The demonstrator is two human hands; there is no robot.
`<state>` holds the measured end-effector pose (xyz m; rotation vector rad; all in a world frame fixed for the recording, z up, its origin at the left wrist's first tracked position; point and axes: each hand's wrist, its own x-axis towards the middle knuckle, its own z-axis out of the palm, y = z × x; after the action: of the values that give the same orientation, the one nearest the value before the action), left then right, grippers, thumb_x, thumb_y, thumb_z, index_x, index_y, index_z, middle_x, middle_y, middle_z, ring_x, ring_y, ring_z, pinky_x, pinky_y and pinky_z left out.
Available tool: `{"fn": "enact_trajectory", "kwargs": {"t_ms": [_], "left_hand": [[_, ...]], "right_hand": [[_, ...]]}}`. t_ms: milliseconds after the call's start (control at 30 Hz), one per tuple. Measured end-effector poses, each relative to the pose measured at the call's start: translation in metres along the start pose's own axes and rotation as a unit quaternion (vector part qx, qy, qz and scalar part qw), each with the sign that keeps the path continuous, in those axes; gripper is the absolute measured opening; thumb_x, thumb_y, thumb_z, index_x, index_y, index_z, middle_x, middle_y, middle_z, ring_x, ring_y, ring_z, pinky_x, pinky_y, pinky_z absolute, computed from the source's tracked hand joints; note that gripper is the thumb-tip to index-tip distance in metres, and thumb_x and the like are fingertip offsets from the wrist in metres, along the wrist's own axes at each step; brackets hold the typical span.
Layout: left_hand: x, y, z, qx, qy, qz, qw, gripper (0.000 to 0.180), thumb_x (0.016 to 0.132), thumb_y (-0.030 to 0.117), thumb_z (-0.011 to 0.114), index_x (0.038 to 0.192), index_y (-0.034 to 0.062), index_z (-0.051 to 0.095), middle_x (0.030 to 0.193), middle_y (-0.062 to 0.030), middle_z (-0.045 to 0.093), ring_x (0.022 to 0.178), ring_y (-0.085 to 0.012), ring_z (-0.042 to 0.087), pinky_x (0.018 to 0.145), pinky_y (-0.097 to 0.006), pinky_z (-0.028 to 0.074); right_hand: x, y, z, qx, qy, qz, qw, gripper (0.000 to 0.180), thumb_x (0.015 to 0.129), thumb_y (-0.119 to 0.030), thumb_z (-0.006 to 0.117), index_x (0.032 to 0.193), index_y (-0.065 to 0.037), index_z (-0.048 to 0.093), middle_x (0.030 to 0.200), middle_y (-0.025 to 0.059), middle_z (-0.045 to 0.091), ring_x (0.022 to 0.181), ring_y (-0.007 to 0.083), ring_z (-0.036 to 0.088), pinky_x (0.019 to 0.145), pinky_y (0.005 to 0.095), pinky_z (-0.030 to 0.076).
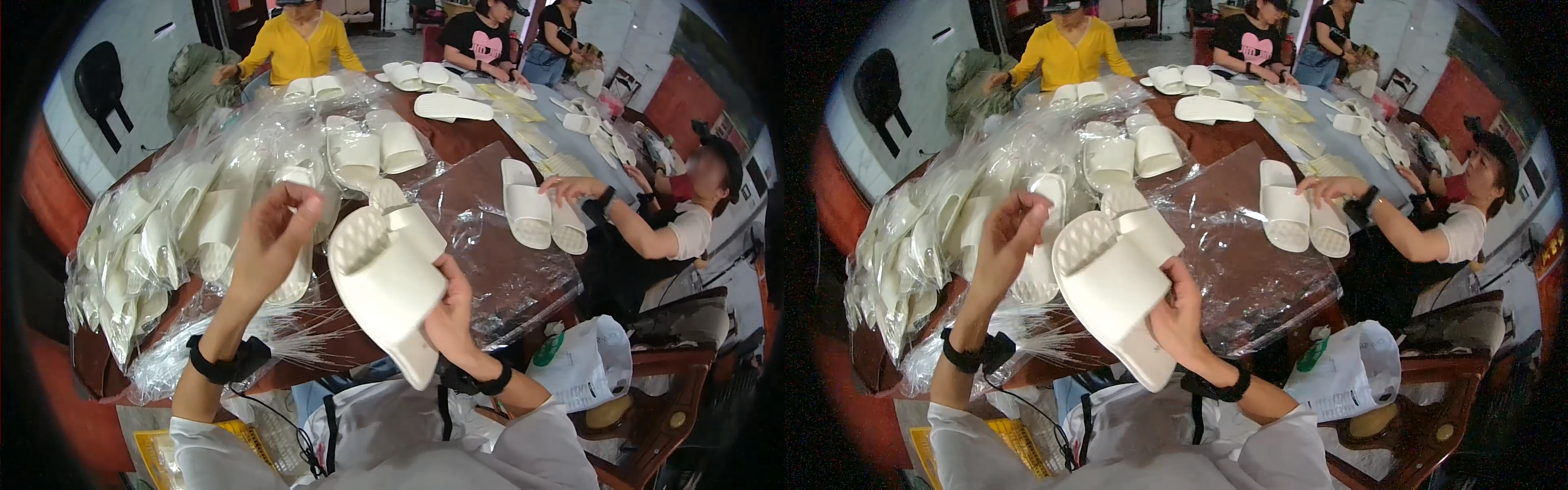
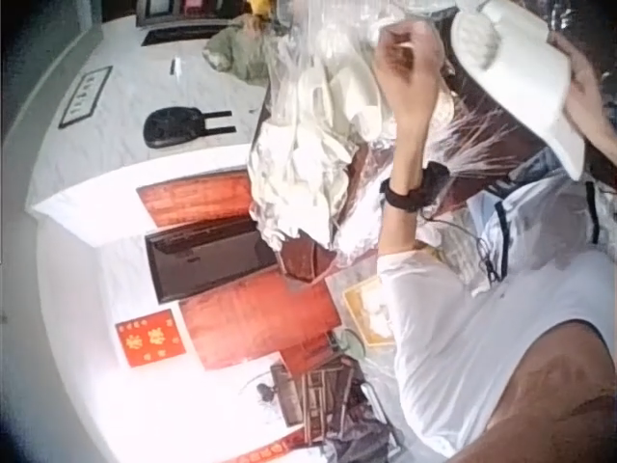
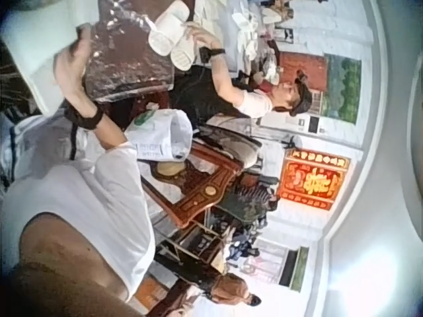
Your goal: Inspecting white rubber slippers for quality and placing them into individual plastic bags.
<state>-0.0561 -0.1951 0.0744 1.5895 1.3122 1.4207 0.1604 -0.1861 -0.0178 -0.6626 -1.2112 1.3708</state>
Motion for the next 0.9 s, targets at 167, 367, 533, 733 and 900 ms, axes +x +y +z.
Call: {"fn": "enact_trajectory", "kwargs": {"t_ms": [167, 367, 533, 733, 900], "left_hand": [[0.04, -0.048, 0.042, 0.209, -0.018, 0.086, 0.974, 0.019, 0.089, 0.011, 0.057, 0.105, 0.0016, 0.059, 0.096, -0.0193, 0.065, 0.087, -0.0322, 0.065, 0.076, -0.039, 0.05], [0.062, -0.165, 0.137, 0.305, -0.161, 0.263, 0.901, 0.049, 0.082, 0.004, 0.055, 0.128, -0.0038, 0.042, 0.12, -0.0271, 0.053, 0.109, -0.0434, 0.052, 0.092, -0.047, 0.045], [0.057, -0.16, 0.166, 0.363, -0.247, 0.071, 0.895, 0.064, 0.085, 0.031, 0.062, 0.137, 0.0024, 0.038, 0.133, -0.0243, 0.046, 0.12, -0.0411, 0.047, 0.098, -0.048, 0.041], [0.049, -0.143, 0.139, 0.519, -0.335, -0.017, 0.786, 0.081, 0.082, 0.061, 0.055, 0.147, 0.0193, 0.03, 0.151, -0.0212, 0.025, 0.139, -0.0418, 0.024, 0.109, -0.054, 0.026], [0.05, -0.141, 0.149, 0.48, -0.344, -0.034, 0.806, 0.087, 0.081, 0.063, 0.055, 0.15, 0.0187, 0.024, 0.155, -0.0193, 0.018, 0.143, -0.039, 0.014, 0.112, -0.055, 0.019]], "right_hand": [[-0.015, -0.057, -0.037, -0.164, -0.027, -0.074, 0.983, 0.016, 0.09, -0.007, 0.059, 0.104, -0.002, 0.055, 0.096, 0.0001, 0.06, 0.088, 0.0037, 0.055, 0.077, 0.0199, 0.046], [-0.035, -0.073, -0.066, -0.142, 0.005, -0.044, 0.989, 0.016, 0.089, -0.007, 0.06, 0.103, -0.002, 0.054, 0.095, -0.0016, 0.058, 0.087, 0.0026, 0.053, 0.077, 0.0194, 0.045], [-0.037, -0.077, -0.104, -0.197, 0.028, -0.077, 0.977, 0.017, 0.086, -0.004, 0.062, 0.101, -0.002, 0.055, 0.095, -0.0016, 0.058, 0.088, 0.0031, 0.052, 0.08, 0.0205, 0.044], [0.013, -0.09, -0.14, -0.213, 0.084, -0.085, 0.97, 0.025, 0.087, -0.004, 0.058, 0.11, 0.003, 0.054, 0.099, 0.0047, 0.063, 0.091, 0.0085, 0.057, 0.077, 0.0219, 0.046], [0.12, -0.037, -0.264, -0.434, 0.188, -0.131, 0.871, 0.025, 0.087, -0.008, 0.056, 0.107, 0.006, 0.054, 0.088, 0.0126, 0.06, 0.073, 0.0193, 0.057, 0.065, 0.032, 0.045]]}}
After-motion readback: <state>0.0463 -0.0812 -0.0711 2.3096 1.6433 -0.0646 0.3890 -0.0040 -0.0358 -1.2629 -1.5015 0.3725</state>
